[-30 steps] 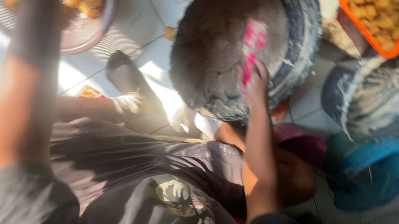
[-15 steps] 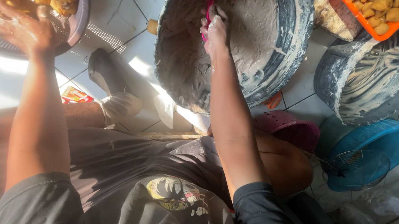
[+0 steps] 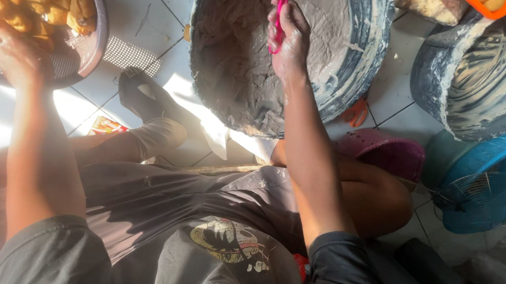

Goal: The person sits on the floor and repeatedly scoops a thick batter from a large bowl with a pink spatula, then spreads it over individual fried dough pieces held in the other hand. Coated pieces are placed into a nearby colander. The process is repeated for many pieces throughout the clip.

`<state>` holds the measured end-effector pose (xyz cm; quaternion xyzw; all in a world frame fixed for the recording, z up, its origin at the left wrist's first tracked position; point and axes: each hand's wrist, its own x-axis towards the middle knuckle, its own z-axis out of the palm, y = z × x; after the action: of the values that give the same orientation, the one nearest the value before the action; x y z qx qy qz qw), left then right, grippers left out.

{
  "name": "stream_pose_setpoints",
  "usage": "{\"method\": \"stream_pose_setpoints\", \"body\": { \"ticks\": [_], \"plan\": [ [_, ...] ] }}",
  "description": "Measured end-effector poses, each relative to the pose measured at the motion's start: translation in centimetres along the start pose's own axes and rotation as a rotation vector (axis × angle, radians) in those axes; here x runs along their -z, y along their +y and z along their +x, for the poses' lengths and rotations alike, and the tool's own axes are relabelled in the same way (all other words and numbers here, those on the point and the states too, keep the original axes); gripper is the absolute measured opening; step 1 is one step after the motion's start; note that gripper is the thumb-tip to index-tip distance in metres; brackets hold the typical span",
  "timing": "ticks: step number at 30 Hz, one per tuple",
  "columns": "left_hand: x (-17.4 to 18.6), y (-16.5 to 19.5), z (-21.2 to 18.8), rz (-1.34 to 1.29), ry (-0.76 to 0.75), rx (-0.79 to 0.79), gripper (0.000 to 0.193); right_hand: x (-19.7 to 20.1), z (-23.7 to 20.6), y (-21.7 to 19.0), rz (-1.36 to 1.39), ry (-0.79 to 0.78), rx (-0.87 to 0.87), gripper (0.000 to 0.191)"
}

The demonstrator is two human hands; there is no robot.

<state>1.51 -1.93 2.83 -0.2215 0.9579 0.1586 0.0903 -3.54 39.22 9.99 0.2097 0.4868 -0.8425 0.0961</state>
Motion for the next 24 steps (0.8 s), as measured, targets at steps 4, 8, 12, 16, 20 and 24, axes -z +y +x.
{"method": "stream_pose_setpoints", "body": {
  "ticks": [4,8,12,16,20,24],
  "plan": [
    [1.2,2.4,-0.8,-0.973,0.276,0.024,0.032,2.8,-4.4,-2.3,0.055,-0.129,0.001,0.025],
    [1.4,10.0,-3.1,-0.757,0.327,-0.326,0.046,3.3,-10.6,-3.7,0.056,-0.188,-0.045,0.031],
    [0.8,20.8,-13.0,-1.037,0.095,-0.645,0.025,2.0,-15.0,-2.7,-0.308,-0.076,0.115,0.024],
    [1.5,26.1,-22.0,-1.518,-0.249,-0.473,0.028,2.0,-17.4,-2.4,-0.303,0.022,0.217,0.025],
    [3.4,25.6,-24.3,-1.633,-0.385,-0.407,0.031,3.6,-18.8,-3.6,-0.245,0.064,0.173,0.017],
    [3.6,24.8,-24.1,-1.513,-0.797,-0.177,0.025,3.8,-19.1,-3.8,-0.237,0.011,0.175,0.017]
  ]
}}
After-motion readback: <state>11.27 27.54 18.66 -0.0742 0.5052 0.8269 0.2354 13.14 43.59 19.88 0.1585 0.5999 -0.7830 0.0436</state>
